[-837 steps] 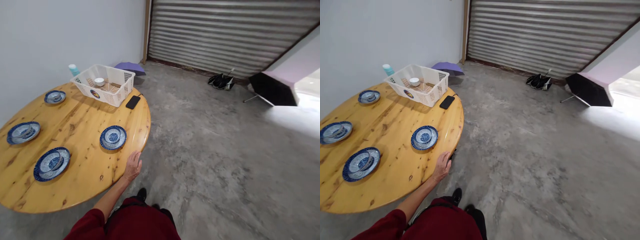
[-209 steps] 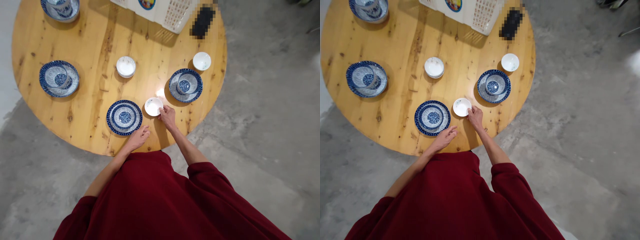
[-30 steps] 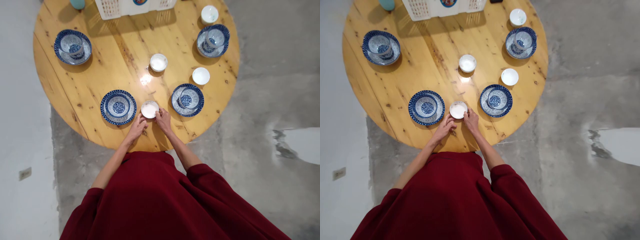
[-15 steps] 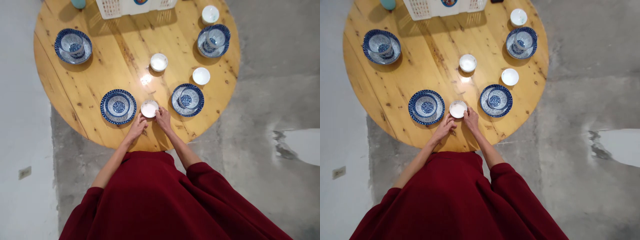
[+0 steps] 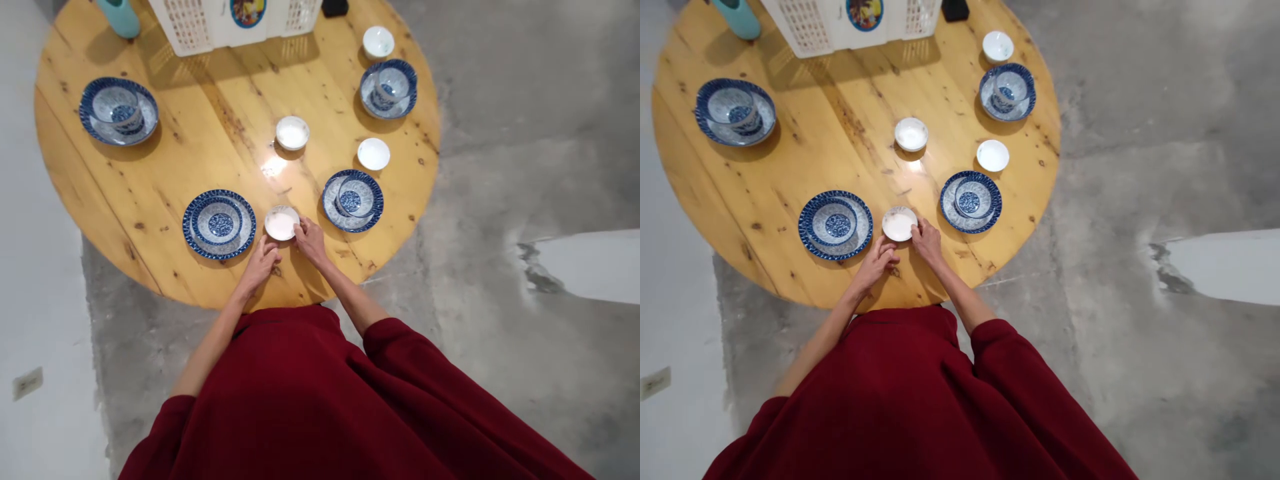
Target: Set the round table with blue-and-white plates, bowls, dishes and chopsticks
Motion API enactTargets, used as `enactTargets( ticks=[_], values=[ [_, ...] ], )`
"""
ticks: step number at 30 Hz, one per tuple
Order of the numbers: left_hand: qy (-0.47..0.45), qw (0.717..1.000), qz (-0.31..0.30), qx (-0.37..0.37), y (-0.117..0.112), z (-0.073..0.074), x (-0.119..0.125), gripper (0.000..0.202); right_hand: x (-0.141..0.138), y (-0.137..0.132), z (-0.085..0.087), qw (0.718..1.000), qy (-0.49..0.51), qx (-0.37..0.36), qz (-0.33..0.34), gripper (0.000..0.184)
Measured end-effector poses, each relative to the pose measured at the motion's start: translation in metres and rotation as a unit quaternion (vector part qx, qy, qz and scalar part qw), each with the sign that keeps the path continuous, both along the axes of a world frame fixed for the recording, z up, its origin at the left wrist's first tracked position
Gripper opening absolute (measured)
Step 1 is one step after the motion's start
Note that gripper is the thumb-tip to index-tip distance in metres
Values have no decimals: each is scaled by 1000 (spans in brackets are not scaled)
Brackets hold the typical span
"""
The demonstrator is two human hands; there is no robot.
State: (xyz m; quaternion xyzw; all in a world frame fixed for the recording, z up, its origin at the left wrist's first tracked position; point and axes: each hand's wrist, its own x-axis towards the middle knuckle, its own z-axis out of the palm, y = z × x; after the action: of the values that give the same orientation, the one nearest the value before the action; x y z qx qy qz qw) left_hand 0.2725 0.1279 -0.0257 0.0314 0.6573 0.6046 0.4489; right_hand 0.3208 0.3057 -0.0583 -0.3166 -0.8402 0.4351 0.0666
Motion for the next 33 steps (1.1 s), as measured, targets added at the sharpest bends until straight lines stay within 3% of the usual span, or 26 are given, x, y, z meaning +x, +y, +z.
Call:
enactTargets(
  ticks=[12,16,22,29,33],
  values=[
    [13,1000,7,4,-21,-2,1,67,8,8,4,994,10,-95,-47,45],
    [-5,1000,7,-8,-34,2,7,56,-2,18,6,994,20,-78,-69,46],
    [-62,996,31,-59,-55,0,20,60,-61,60,17,994,56,-16,-92,41],
    [-58,990,84,-98,-54,-9,36,47,-156,99,18,973,41,-119,-195,25],
    [-39,989,99,-103,-55,-10,43,41,-186,104,8,974,40,-133,-179,16]
  ],
)
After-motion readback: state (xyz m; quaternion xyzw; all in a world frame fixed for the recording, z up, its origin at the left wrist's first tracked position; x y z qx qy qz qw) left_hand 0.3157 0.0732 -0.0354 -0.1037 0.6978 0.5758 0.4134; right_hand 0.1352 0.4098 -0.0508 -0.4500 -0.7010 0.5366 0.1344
